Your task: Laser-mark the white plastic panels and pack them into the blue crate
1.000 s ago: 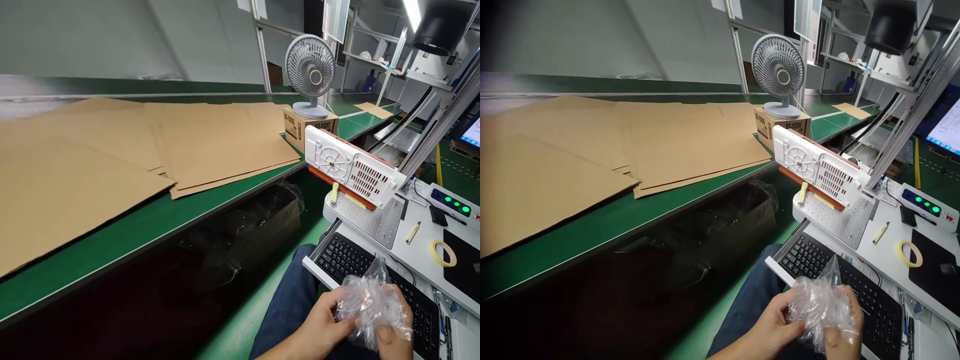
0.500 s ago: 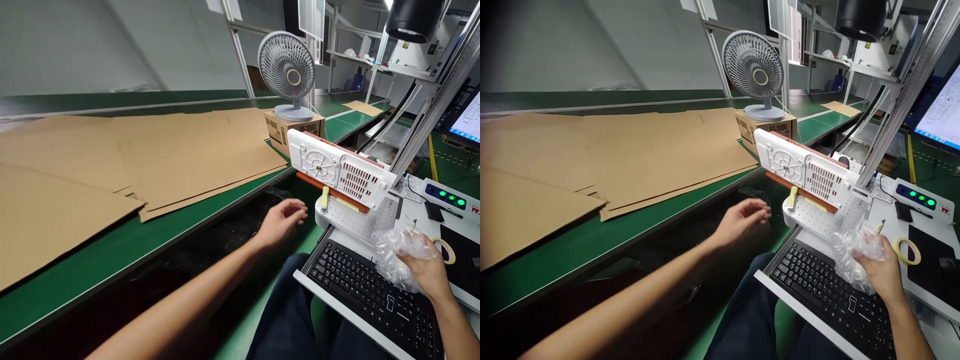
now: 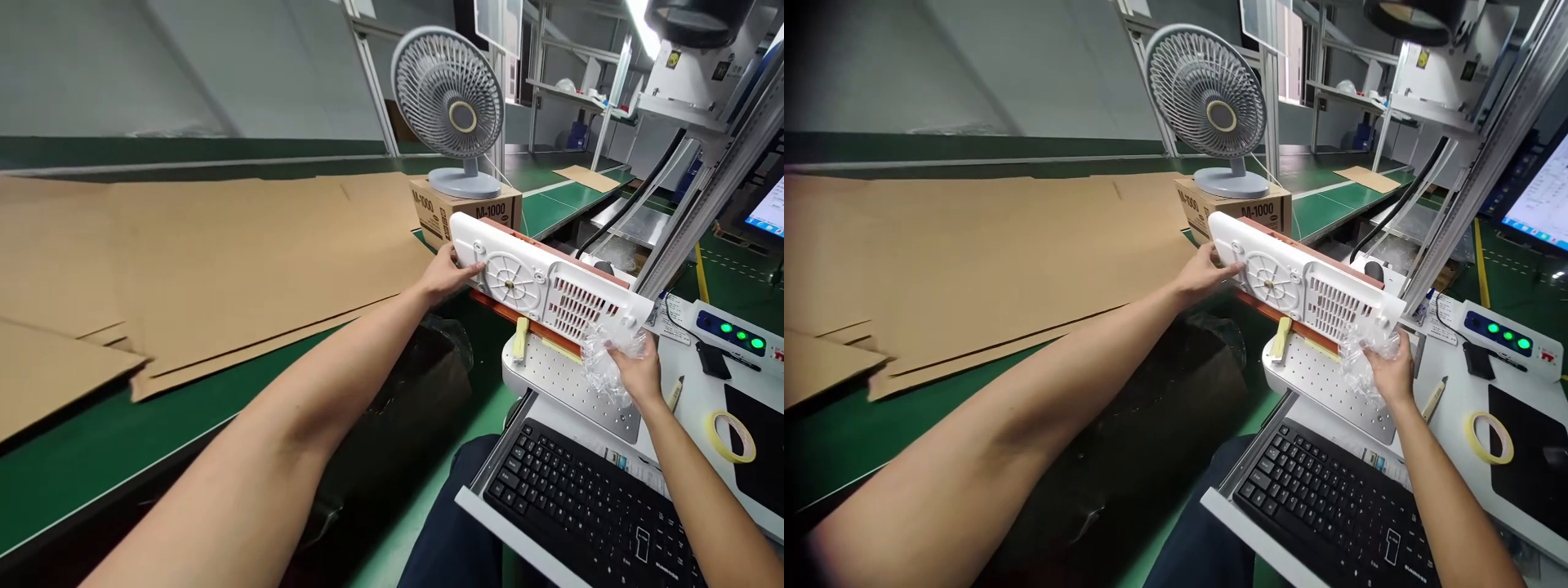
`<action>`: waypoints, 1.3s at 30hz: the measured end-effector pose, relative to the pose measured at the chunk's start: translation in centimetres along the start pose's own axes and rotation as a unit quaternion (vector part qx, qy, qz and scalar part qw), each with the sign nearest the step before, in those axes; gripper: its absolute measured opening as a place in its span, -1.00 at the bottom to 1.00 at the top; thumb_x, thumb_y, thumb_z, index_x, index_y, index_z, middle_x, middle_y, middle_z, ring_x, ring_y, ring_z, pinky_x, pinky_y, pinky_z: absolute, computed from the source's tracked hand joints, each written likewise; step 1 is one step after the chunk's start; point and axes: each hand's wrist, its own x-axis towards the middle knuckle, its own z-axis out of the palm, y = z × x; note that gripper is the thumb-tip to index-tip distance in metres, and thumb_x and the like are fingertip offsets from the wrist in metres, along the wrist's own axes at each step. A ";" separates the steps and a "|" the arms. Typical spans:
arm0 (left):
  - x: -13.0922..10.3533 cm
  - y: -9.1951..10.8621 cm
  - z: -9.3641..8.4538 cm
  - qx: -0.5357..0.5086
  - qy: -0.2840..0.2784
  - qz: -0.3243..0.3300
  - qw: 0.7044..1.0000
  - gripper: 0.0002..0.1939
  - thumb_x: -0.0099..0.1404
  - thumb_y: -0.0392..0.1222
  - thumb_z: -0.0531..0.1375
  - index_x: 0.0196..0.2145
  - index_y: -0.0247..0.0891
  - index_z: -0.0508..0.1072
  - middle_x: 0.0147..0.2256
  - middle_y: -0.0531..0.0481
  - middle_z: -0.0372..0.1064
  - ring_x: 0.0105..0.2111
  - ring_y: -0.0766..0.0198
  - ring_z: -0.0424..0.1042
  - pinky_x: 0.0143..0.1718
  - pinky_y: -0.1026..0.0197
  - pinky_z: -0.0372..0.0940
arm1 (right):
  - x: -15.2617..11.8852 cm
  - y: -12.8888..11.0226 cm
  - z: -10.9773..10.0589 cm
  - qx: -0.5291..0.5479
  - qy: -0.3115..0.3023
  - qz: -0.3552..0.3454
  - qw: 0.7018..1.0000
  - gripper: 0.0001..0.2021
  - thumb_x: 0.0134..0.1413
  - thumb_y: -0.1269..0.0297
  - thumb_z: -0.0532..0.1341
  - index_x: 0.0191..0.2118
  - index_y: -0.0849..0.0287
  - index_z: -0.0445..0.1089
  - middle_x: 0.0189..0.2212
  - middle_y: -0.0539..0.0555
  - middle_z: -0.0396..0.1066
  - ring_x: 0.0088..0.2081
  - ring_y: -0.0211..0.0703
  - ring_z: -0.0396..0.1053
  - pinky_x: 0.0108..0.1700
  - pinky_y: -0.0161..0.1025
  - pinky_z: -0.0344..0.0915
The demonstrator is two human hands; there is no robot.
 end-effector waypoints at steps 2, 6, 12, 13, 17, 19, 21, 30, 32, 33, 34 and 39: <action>0.4 -0.7 0.0 0.002 0.005 0.003 1.000 0.00 -0.02 0.26 0.63 0.22 -0.30 0.43 0.17 -0.35 0.57 0.15 -0.23 0.56 0.16 -0.18 0.48 | 0.4 0.4 0.7 -0.009 -0.010 0.008 1.000 -0.23 -0.13 -0.22 0.57 0.14 0.14 0.56 -0.08 0.18 0.67 -0.05 0.20 0.62 0.16 0.10 0.50; 0.7 -1.4 0.0 0.006 0.033 0.006 0.999 -0.06 -0.03 0.25 0.63 0.17 -0.28 0.49 0.15 -0.31 0.60 0.13 -0.24 0.57 0.17 -0.16 0.47 | 0.4 0.6 1.6 -0.038 0.002 0.022 0.999 -0.43 -0.15 -0.17 0.55 -0.09 0.14 0.65 -0.14 0.23 0.69 -0.06 0.32 0.63 0.14 0.17 0.50; 0.5 -0.9 0.5 -0.059 0.028 -0.025 0.998 -0.05 -0.06 0.12 0.64 0.20 -0.26 0.47 0.11 -0.29 0.61 0.07 -0.21 0.60 0.05 -0.14 0.51 | 0.4 0.3 2.1 -0.048 0.023 0.018 0.998 -0.45 -0.17 -0.17 0.50 -0.16 0.18 0.66 -0.15 0.30 0.69 -0.05 0.38 0.63 0.12 0.18 0.51; 0.5 -0.8 0.5 -0.066 0.030 -0.029 0.997 -0.06 -0.08 0.11 0.65 0.19 -0.26 0.48 0.10 -0.28 0.61 0.05 -0.20 0.60 0.04 -0.14 0.52 | 0.4 0.3 2.1 -0.049 0.028 0.018 0.998 -0.43 -0.18 -0.18 0.50 -0.14 0.19 0.67 -0.13 0.31 0.69 -0.04 0.40 0.63 0.12 0.19 0.50; 0.7 -0.2 0.5 -0.055 0.052 -0.035 0.997 -0.06 -0.12 0.07 0.67 0.17 -0.28 0.51 0.07 -0.29 0.62 0.03 -0.21 0.60 0.04 -0.17 0.52 | 0.4 0.2 2.1 -0.052 0.041 0.010 0.998 -0.40 -0.19 -0.17 0.48 -0.11 0.21 0.66 -0.09 0.36 0.69 -0.01 0.43 0.63 0.14 0.22 0.50; 0.9 0.0 0.4 -0.053 0.053 -0.036 0.997 -0.07 -0.13 0.07 0.68 0.15 -0.28 0.52 0.07 -0.30 0.63 0.04 -0.22 0.60 0.06 -0.19 0.52 | 0.3 0.1 2.1 -0.050 0.039 0.001 0.998 -0.40 -0.18 -0.18 0.48 -0.11 0.21 0.65 -0.09 0.36 0.69 0.01 0.42 0.63 0.16 0.21 0.49; 1.0 0.1 0.3 -0.057 0.053 -0.031 0.996 -0.09 -0.14 0.07 0.69 0.12 -0.27 0.54 0.07 -0.29 0.63 0.05 -0.24 0.60 0.08 -0.19 0.51 | 0.3 0.1 2.1 -0.049 0.034 -0.004 0.998 -0.39 -0.17 -0.20 0.47 -0.11 0.21 0.65 -0.10 0.36 0.69 0.01 0.41 0.63 0.17 0.21 0.49; 0.9 0.1 -0.1 -0.018 0.037 -0.020 0.999 -0.08 -0.12 0.15 0.67 0.13 -0.24 0.52 0.08 -0.25 0.62 0.06 -0.22 0.59 0.11 -0.16 0.49 | 0.6 -0.5 2.1 -0.058 0.041 -0.005 0.997 -0.40 -0.20 -0.20 0.47 -0.13 0.18 0.64 -0.08 0.35 0.69 0.00 0.44 0.64 0.13 0.20 0.51; 0.9 0.2 -0.2 0.000 0.044 -0.018 0.999 -0.10 -0.11 0.16 0.66 0.12 -0.24 0.52 0.06 -0.24 0.62 0.04 -0.19 0.59 0.10 -0.14 0.48 | 0.6 -0.6 2.0 -0.057 0.033 -0.003 0.998 -0.43 -0.20 -0.20 0.47 -0.16 0.16 0.63 -0.09 0.35 0.69 0.00 0.43 0.64 0.11 0.18 0.51; 0.9 0.3 -0.3 0.006 0.046 -0.016 0.999 -0.10 -0.11 0.17 0.66 0.11 -0.25 0.52 0.05 -0.24 0.62 0.02 -0.19 0.59 0.09 -0.13 0.48 | 0.6 -0.7 1.9 -0.057 0.029 -0.002 0.998 -0.44 -0.20 -0.20 0.46 -0.17 0.16 0.63 -0.09 0.35 0.69 0.00 0.43 0.64 0.12 0.18 0.51; 0.8 0.4 -0.3 0.010 0.047 -0.014 0.999 -0.11 -0.10 0.17 0.65 0.11 -0.25 0.52 0.04 -0.25 0.62 0.02 -0.19 0.59 0.08 -0.13 0.48 | 0.6 -0.8 1.9 -0.057 0.025 -0.001 0.998 -0.44 -0.19 -0.20 0.46 -0.17 0.16 0.63 -0.10 0.35 0.69 0.00 0.43 0.64 0.12 0.19 0.51; 0.6 1.0 -0.3 -0.005 0.040 -0.005 0.999 -0.14 -0.09 0.16 0.65 0.08 -0.27 0.53 0.04 -0.27 0.63 0.01 -0.19 0.58 0.04 -0.11 0.48 | 0.3 -0.8 1.9 -0.057 0.027 0.006 0.998 -0.41 -0.18 -0.22 0.47 -0.14 0.18 0.63 -0.10 0.37 0.69 -0.01 0.43 0.64 0.14 0.24 0.50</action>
